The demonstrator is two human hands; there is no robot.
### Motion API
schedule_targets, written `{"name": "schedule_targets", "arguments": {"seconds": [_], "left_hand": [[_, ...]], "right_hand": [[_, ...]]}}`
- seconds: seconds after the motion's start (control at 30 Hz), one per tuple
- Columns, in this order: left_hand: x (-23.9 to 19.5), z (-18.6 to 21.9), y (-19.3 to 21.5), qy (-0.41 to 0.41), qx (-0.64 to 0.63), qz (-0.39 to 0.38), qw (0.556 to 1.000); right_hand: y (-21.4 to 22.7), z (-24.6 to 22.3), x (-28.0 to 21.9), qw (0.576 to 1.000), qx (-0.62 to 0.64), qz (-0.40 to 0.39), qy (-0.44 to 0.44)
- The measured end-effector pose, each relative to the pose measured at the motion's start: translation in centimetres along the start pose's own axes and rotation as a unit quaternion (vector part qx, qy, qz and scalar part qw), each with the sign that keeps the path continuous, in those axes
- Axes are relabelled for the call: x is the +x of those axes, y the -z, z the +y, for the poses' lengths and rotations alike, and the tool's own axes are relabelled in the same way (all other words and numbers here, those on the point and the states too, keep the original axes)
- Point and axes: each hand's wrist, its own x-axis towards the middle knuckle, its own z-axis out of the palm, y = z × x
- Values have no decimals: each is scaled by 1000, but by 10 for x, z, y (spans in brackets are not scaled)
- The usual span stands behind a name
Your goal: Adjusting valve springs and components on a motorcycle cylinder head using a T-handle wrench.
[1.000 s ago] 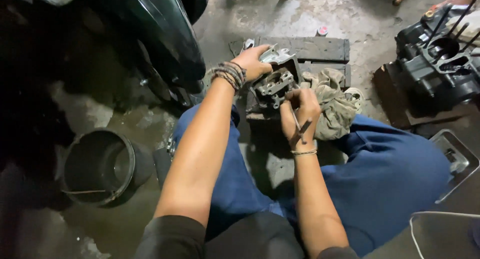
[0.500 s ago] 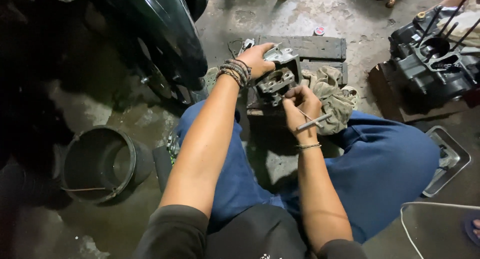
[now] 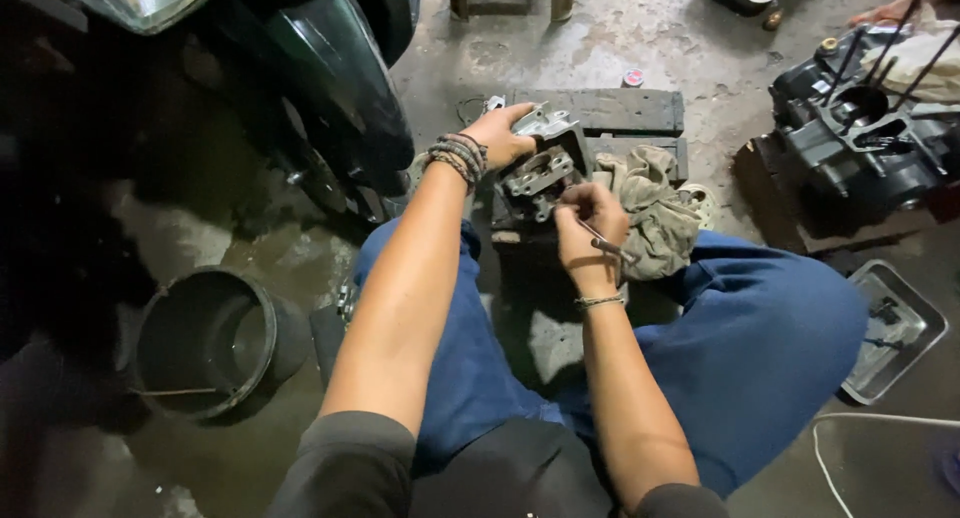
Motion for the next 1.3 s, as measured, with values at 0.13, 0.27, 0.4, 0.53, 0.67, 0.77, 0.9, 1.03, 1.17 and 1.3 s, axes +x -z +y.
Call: {"name": "schedule_targets", "arguments": {"seconds": [0.13,0.27,0.4,0.53,0.67,0.77,0.9,1.03,1.17,1.3], "left_hand": [[5,-7,-1,4,0,3,1000],[0,-12,2,35,11,1,999],[-8,3,6,56,48,-8,997],[3,4,-4,59,90,2,994],[5,9,-9,48,120,12,992],[9,2,-12,54,120,17,991],[-10,21,0,51,115,12,992],[0,9,-6,62,110,9,992],[5,3,-8,69,67,27,995],[-7,18,1,66,53,11,996]], "right_hand": [[1,-24,1,991,-34,60,111],[6,-27,2,994,-8,-1,107],[6,-3,6,991,114,-73,-1],[10,-19,-1,996,78,-32,10],[9,-25,-5,996,19,28,83],[7,-18,-4,994,9,15,105],[5,4,2,992,100,-77,-15],[14,-12,3,992,109,-56,-8],[18,-23,7,990,5,37,134],[17,-32,2,991,6,3,133]]}}
